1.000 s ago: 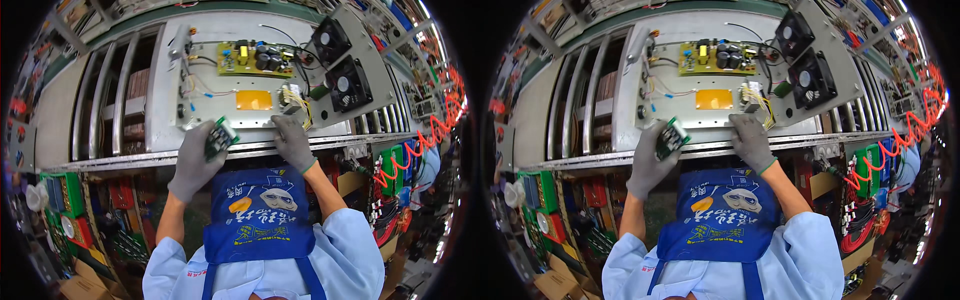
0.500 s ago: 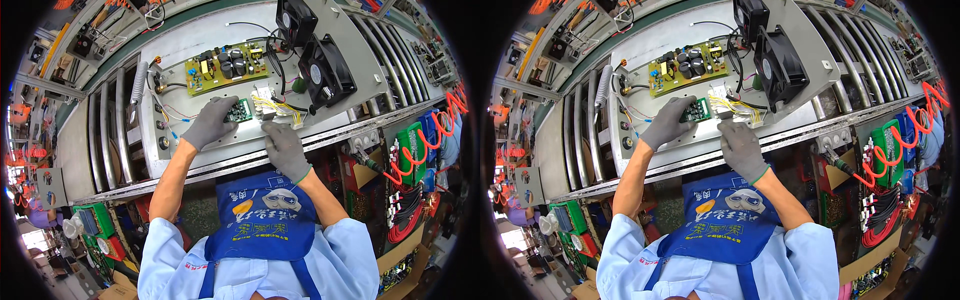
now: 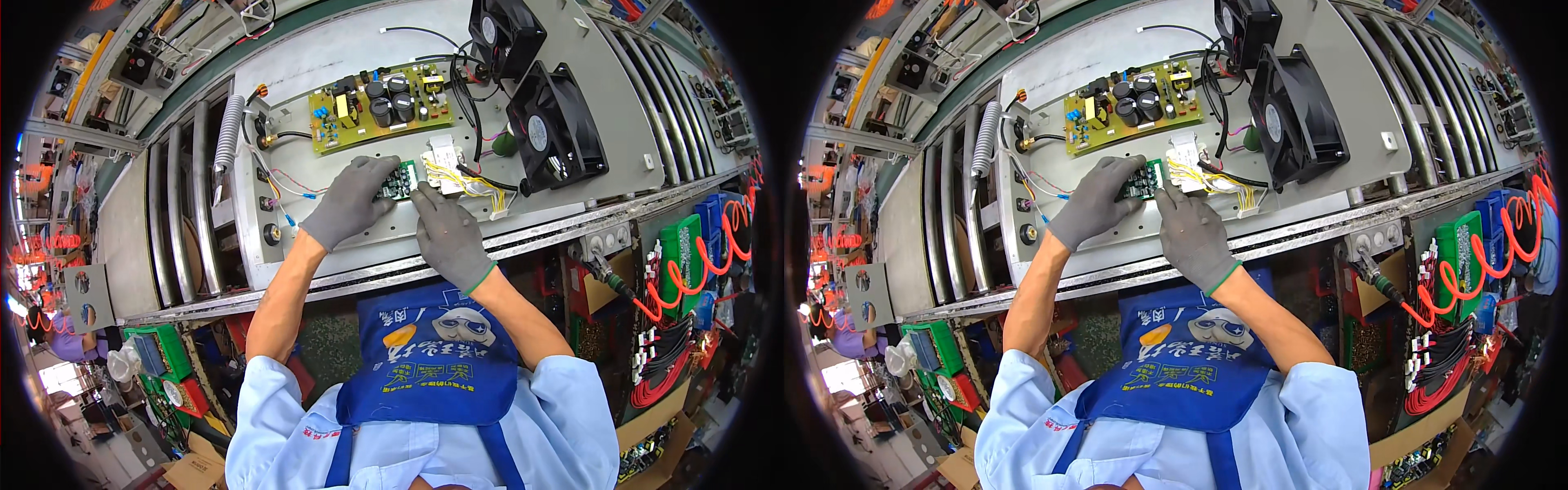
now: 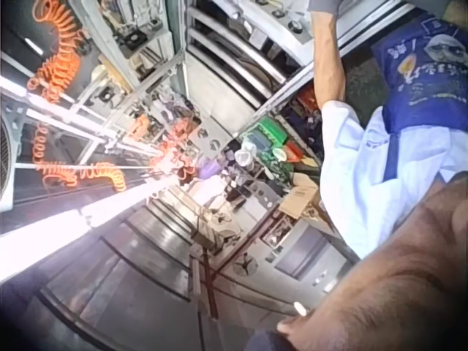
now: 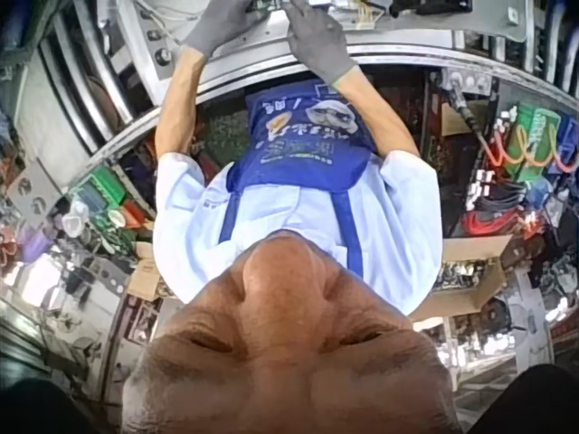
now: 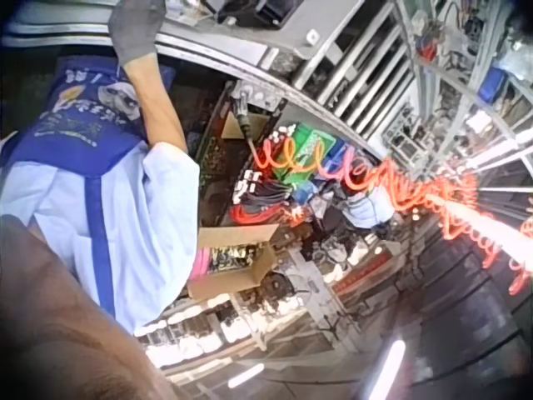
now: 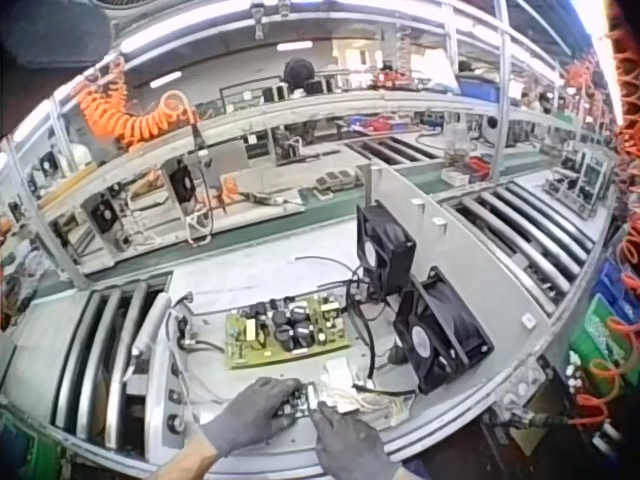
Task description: Assemble electronic components into a metal enclosure including circuit boards, wiring, and fans.
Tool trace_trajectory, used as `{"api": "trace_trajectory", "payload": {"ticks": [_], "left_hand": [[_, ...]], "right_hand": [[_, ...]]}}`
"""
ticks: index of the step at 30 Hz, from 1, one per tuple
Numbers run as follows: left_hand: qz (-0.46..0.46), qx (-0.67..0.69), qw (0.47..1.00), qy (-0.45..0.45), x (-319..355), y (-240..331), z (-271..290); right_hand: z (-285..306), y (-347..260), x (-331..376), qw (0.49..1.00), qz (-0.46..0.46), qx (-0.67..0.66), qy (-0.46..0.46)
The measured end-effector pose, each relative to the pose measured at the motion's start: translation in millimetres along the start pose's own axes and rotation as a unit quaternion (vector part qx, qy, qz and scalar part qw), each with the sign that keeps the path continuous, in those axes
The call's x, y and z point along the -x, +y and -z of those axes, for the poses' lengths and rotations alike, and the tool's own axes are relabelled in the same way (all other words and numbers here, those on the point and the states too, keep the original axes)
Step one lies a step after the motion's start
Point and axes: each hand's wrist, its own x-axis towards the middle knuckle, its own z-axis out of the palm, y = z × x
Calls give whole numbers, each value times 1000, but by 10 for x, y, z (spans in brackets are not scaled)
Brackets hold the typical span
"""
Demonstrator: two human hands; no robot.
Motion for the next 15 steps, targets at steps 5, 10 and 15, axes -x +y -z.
{"api": "trace_trajectory", "payload": {"ticks": [5,10,15], "left_hand": [[-8,5,1000,-20,-67,-7,7],[6,-11,1000,3,-23,48,-22],[9,-16,1000,-19,-74,22,7]], "right_hand": [[0,-37,-14,1000,-13,24,-9],[-3,-73,-41,999,-27,34,-28],[67,-139,-115,998,-39,24,-47]]}}
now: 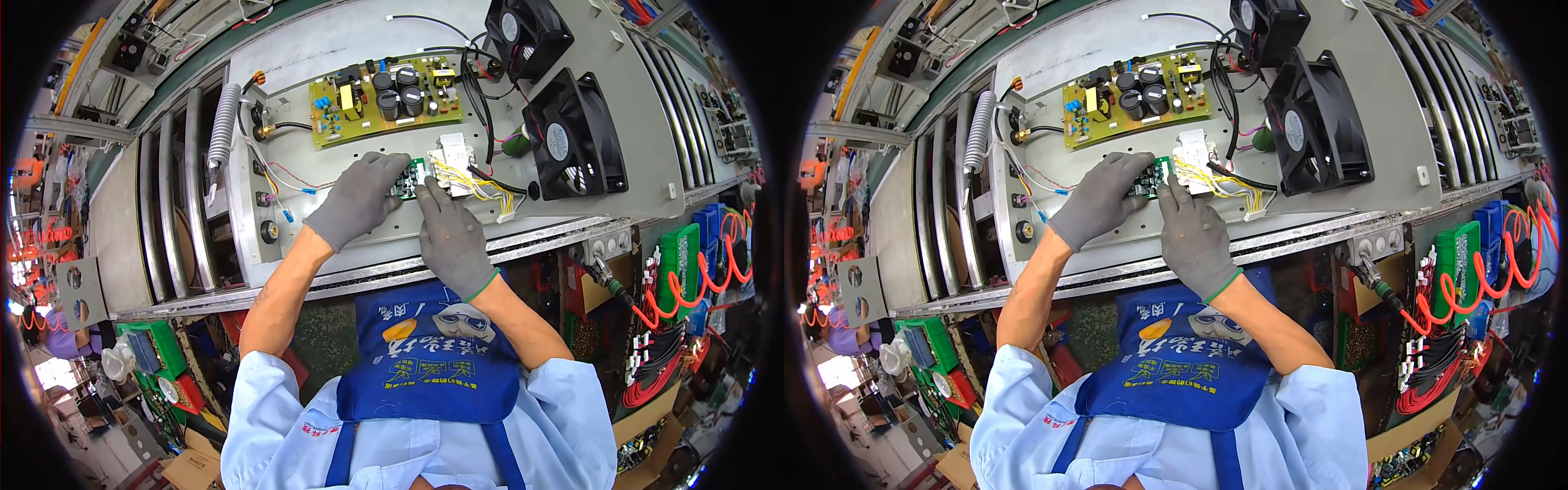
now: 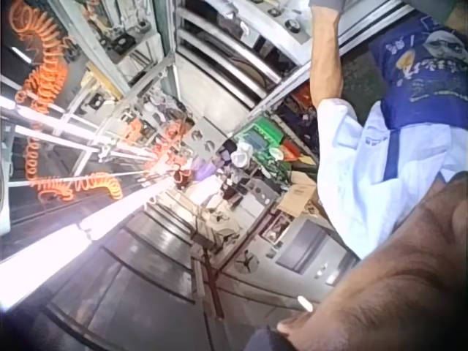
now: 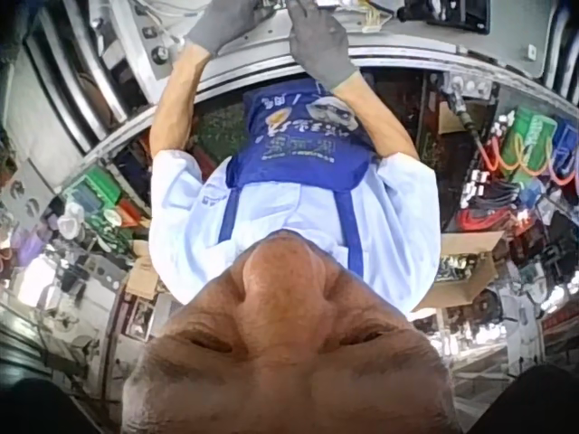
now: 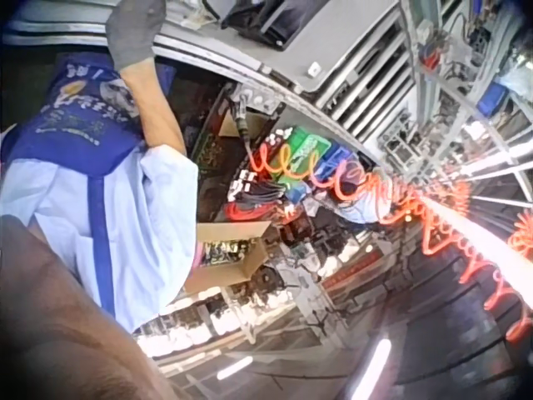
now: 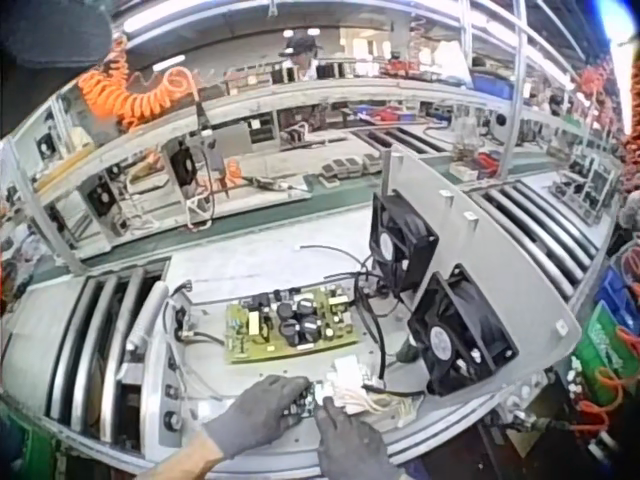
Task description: Assemble electronic components into a metal enclosure including circuit boards, wiring, and fans.
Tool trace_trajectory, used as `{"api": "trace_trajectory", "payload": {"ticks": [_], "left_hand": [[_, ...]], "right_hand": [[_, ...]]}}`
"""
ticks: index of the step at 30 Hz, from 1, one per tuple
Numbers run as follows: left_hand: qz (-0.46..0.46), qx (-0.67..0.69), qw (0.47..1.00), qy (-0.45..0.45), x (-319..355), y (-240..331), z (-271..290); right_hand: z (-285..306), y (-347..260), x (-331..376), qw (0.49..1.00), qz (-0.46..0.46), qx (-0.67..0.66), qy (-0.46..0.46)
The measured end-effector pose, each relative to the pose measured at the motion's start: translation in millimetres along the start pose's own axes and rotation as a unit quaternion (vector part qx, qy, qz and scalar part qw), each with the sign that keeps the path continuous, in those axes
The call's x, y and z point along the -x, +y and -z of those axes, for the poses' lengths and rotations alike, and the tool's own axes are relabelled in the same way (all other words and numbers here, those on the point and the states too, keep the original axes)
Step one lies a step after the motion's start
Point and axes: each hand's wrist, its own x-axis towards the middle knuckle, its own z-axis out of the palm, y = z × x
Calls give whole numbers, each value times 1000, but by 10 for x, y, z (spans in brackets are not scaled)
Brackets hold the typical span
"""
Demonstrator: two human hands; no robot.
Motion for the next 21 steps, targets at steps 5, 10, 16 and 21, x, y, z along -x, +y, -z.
{"api": "trace_trajectory", "payload": {"ticks": [5,10,16,21], "left_hand": [[6,5,1000,10,4,-31,3],[56,-9,998,8,14,83,-132],[68,-50,996,12,-23,74,-278],[17,-5,998,59,47,-24,-222]], "right_hand": [[-4,-38,-83,998,-2,31,-46],[15,-29,-109,996,0,44,-77],[-7,-3,-164,991,-2,60,-118],[187,-8,-230,989,8,20,-148]]}}
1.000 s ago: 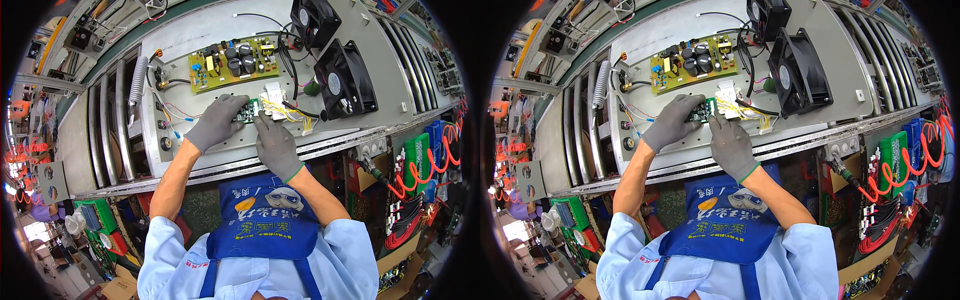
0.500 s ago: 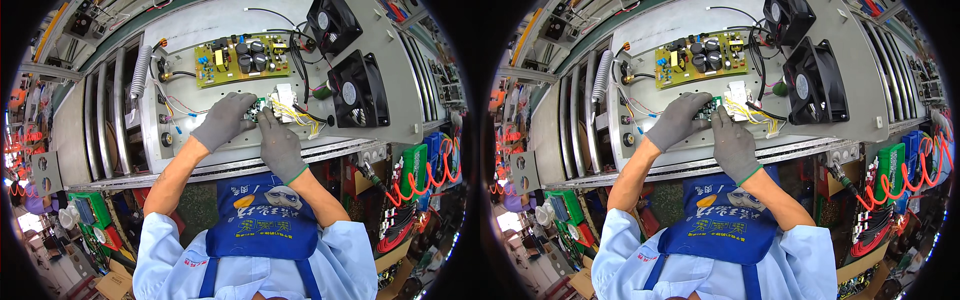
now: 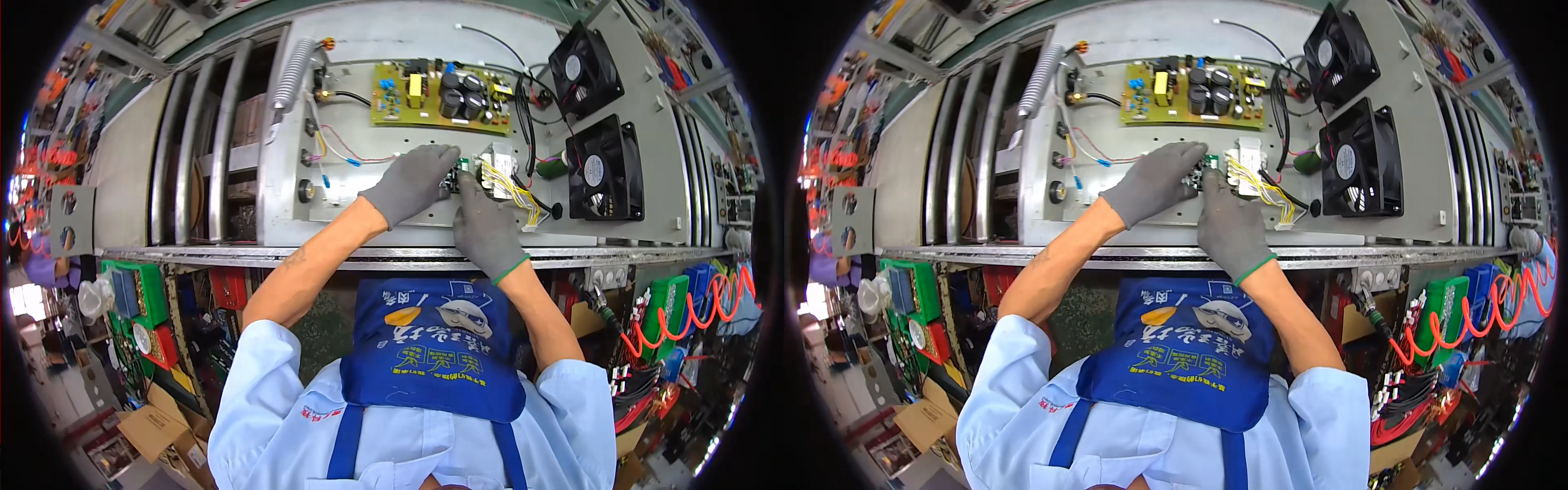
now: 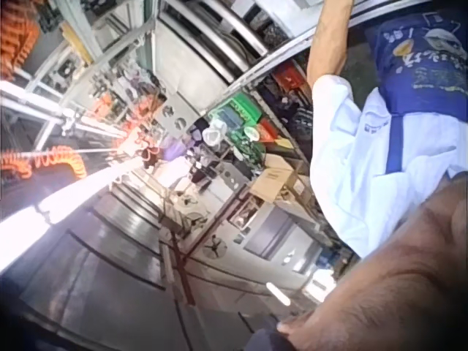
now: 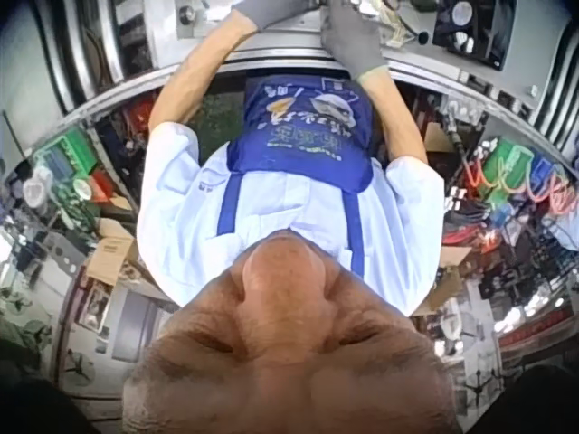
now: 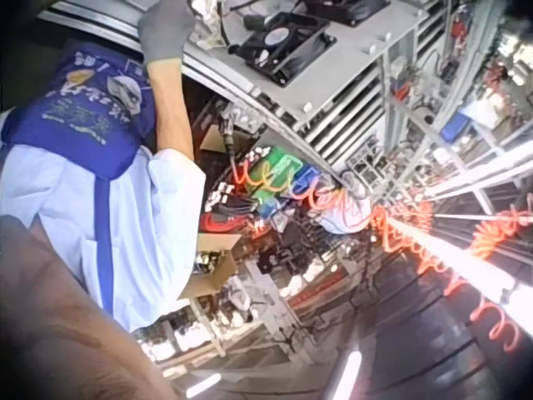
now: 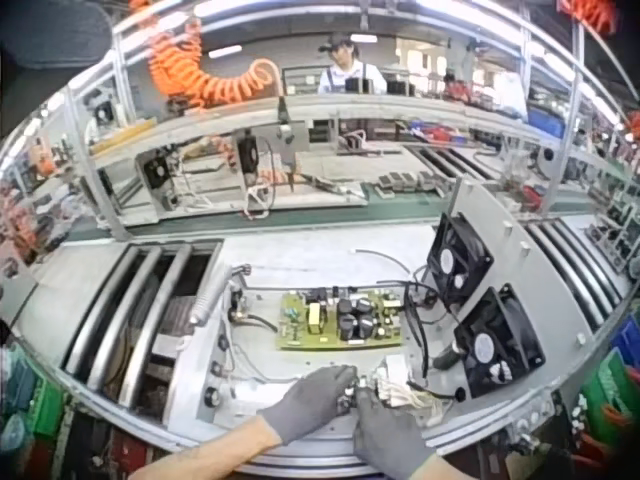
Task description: Assemble electronic components into a metal enclosure including circuit boards, wiring, and fans.
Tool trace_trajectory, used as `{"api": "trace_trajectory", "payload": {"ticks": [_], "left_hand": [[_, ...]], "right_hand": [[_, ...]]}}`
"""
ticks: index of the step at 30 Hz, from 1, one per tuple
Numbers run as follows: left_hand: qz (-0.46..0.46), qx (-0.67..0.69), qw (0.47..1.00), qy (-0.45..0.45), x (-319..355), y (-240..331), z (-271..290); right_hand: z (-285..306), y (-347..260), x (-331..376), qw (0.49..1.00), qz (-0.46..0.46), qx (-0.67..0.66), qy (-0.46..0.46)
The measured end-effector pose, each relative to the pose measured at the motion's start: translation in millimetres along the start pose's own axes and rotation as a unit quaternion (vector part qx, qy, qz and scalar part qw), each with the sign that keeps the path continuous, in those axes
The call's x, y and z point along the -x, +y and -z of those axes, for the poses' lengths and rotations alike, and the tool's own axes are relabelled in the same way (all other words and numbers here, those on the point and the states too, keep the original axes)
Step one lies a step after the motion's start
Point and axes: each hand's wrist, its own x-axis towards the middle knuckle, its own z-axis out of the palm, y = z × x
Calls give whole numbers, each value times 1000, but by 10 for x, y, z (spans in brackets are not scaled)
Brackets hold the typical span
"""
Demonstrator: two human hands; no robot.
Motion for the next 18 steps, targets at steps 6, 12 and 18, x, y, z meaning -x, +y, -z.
{"api": "trace_trajectory", "payload": {"ticks": [6,12,18], "left_hand": [[70,-121,976,168,652,-332,267],[113,-243,959,92,817,-372,281],[88,-145,970,177,804,-289,204]], "right_hand": [[248,-301,-124,987,117,25,103],[-6,-238,-831,983,153,97,-34],[-57,-241,-936,986,132,67,-72]]}}
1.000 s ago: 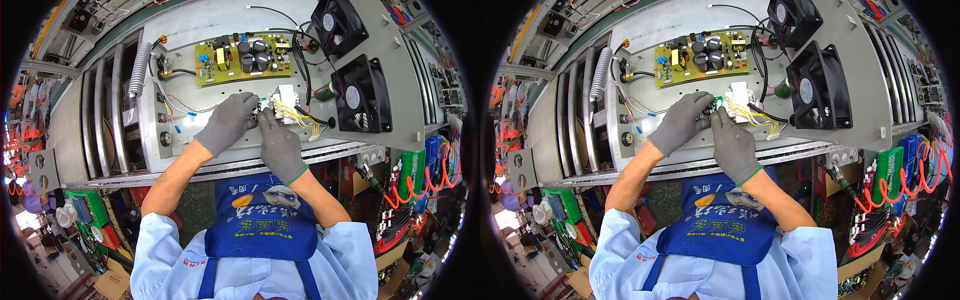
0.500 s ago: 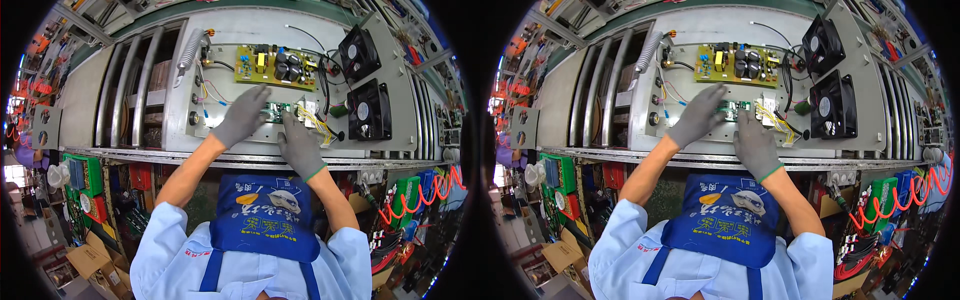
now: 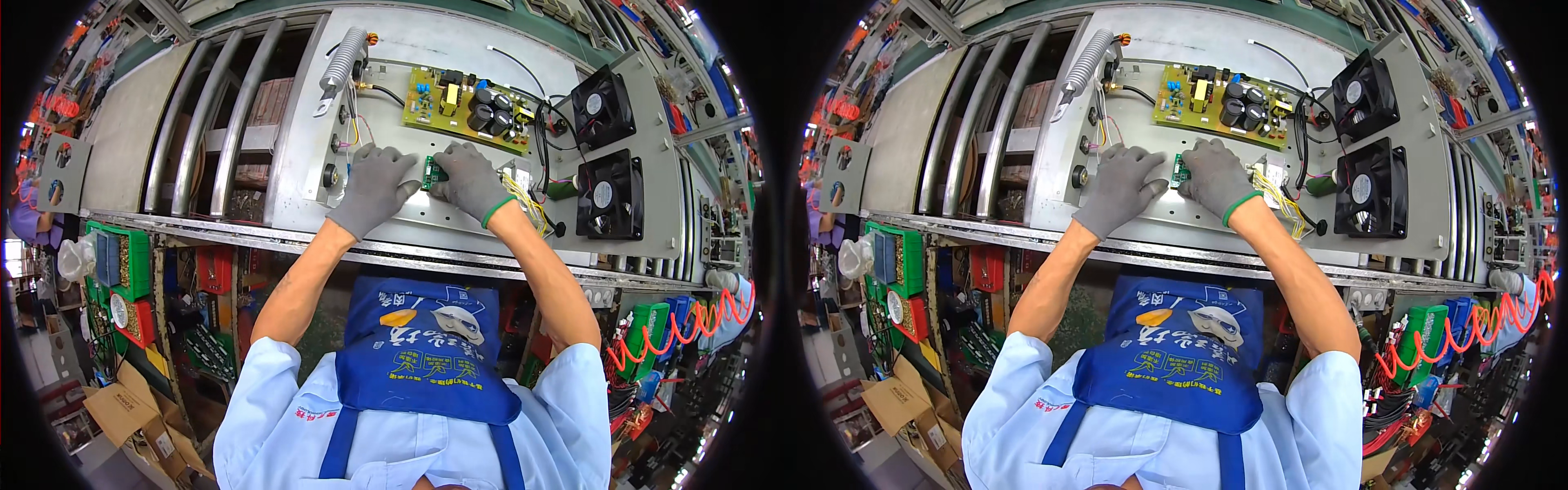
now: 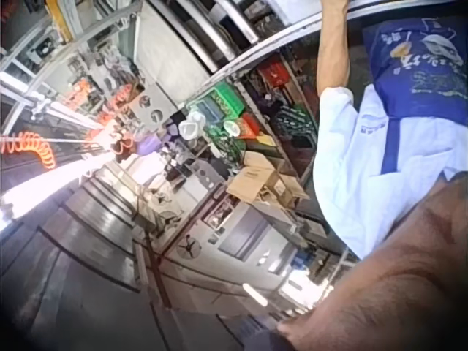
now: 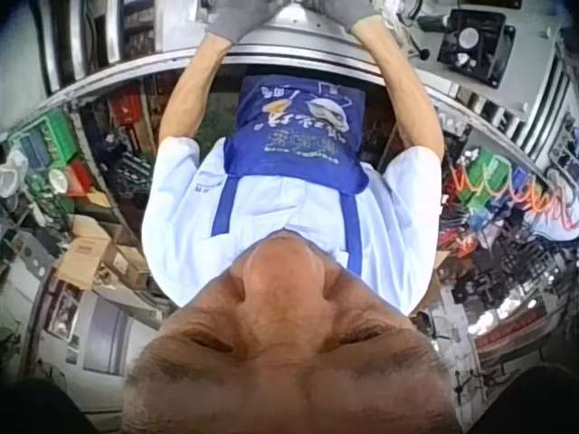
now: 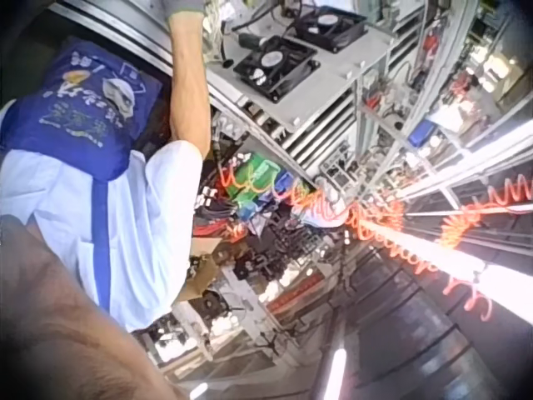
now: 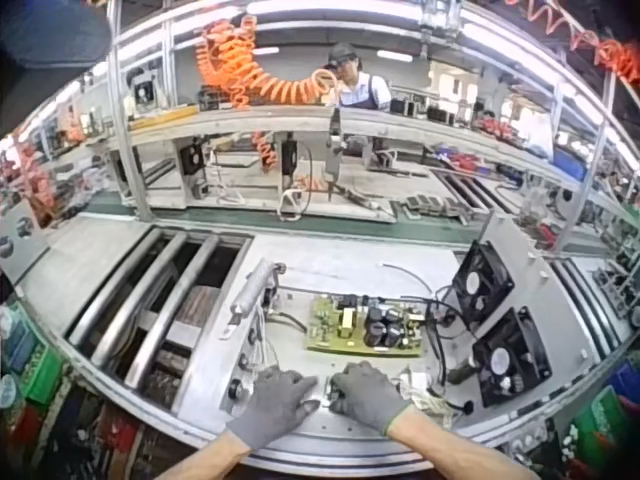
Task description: Assemble electronic components into a metal enclosure including circuit boards, wiring, and fans.
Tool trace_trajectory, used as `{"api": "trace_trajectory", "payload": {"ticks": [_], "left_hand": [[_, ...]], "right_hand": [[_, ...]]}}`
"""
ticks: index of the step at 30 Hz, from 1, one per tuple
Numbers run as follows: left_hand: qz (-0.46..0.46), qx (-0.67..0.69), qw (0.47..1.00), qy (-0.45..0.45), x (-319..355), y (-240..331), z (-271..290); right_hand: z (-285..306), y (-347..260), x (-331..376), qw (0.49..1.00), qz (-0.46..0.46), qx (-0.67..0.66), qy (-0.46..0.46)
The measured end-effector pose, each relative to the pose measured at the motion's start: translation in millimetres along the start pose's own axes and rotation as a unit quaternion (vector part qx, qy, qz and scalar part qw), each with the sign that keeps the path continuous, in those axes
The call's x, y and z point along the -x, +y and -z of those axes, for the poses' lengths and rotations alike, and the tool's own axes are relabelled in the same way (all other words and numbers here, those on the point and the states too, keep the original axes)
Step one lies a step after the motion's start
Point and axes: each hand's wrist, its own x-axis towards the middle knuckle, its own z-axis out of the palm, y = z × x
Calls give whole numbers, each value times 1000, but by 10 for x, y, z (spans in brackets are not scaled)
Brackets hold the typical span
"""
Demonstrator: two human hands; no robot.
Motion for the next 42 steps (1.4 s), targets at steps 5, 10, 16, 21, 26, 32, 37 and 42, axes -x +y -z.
{"api": "trace_trajectory", "payload": {"ticks": [5,10,16,21,26,32,37,42], "left_hand": [[-42,5,999,-35,41,-83,-152],[-34,23,998,-55,6,-100,-132],[-44,5,997,-58,-20,-82,-115],[-1,-84,996,-39,54,18,-129],[72,-27,997,-17,350,155,32],[94,60,993,26,584,205,-189],[72,80,991,78,603,239,-255],[59,104,979,166,582,270,-52]], "right_hand": [[125,-134,-51,996,-33,15,-80],[134,-168,-109,994,-29,42,-94],[172,-294,-276,983,22,134,-120],[901,-101,-1240,972,61,83,-210],[1580,625,-2506,996,12,65,52],[1699,2378,-4366,975,-72,-181,109],[2078,3167,-5295,906,-92,-211,356],[2102,2392,-5116,895,-139,-282,316]]}}
